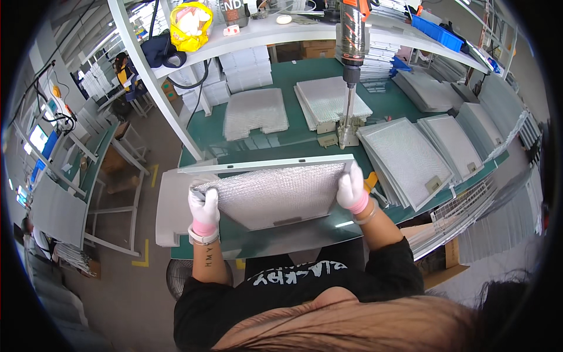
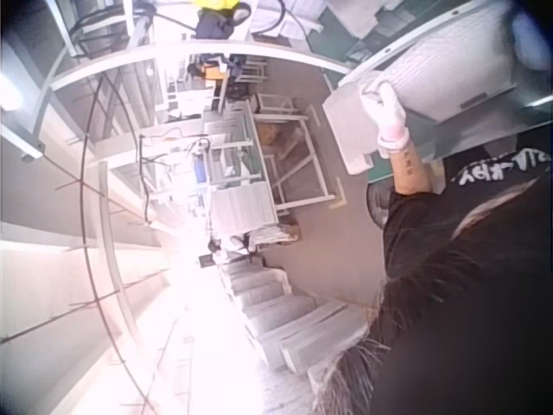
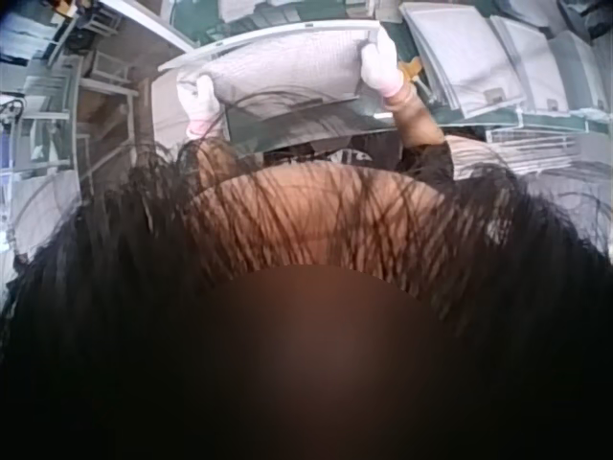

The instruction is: Assembling air filters by attaching metal frame pieces to mesh screens and securing them with a mallet.

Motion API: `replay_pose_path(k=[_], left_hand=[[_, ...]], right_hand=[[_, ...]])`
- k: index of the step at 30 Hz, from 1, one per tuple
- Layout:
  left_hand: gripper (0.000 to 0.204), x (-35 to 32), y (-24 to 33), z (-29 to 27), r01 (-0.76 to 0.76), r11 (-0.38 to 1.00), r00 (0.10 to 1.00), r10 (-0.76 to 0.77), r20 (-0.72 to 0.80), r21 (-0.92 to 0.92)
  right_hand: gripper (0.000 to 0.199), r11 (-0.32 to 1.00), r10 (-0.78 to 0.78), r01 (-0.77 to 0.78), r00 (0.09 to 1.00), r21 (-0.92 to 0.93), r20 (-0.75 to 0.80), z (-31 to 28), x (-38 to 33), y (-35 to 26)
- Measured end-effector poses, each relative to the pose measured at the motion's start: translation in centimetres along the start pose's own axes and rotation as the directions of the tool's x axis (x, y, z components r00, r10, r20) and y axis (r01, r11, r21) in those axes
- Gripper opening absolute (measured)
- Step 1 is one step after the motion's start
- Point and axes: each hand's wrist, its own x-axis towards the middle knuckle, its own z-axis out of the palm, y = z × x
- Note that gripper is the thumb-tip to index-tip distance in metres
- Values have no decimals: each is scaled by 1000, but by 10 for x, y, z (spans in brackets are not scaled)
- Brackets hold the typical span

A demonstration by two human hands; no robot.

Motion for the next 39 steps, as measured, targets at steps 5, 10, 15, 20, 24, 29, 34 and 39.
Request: replay_pose_path(k=[5, 10, 15, 20, 24, 29, 34, 39], left_hand=[[13, -3, 4, 5, -45, 995, 999, 43, 29, 86], [12, -8, 5, 9, 36, 996, 999, -34, -22, 76], [19, -8, 15, 15, -2, 999, 1000, 1, 17, 52], [18, -10, 22, 16, 26, 994, 998, -32, 61, 107], [13, -7, 32, 13, 4, 995, 985, -22, 173, 104], [28, -13, 28, 18, -100, 992, 995, 101, -9, 72], [60, 3, 26, 45, -318, 948, 907, 312, -282, 24], [57, 6, 7, 31, -422, 881, 849, 466, -249, 212]], right_hand=[[48, 974, -150, 172, 977, -147, 150, -25, 50, -33], [47, 876, -262, 434, 796, -211, 546, -47, 95, -59], [66, 885, -82, 410, 604, -220, 793, -31, 124, -79], [64, 882, -342, 465, 525, 74, 780, -4, 133, -76], [59, 919, -224, 393, 505, 9, 834, 22, 130, -81], [54, 874, -334, 477, 460, 88, 823, 19, 134, -84], [54, 905, -308, 418, 501, 85, 809, 19, 136, -86], [55, 943, -208, 332, 512, 32, 833, 24, 136, -88]])
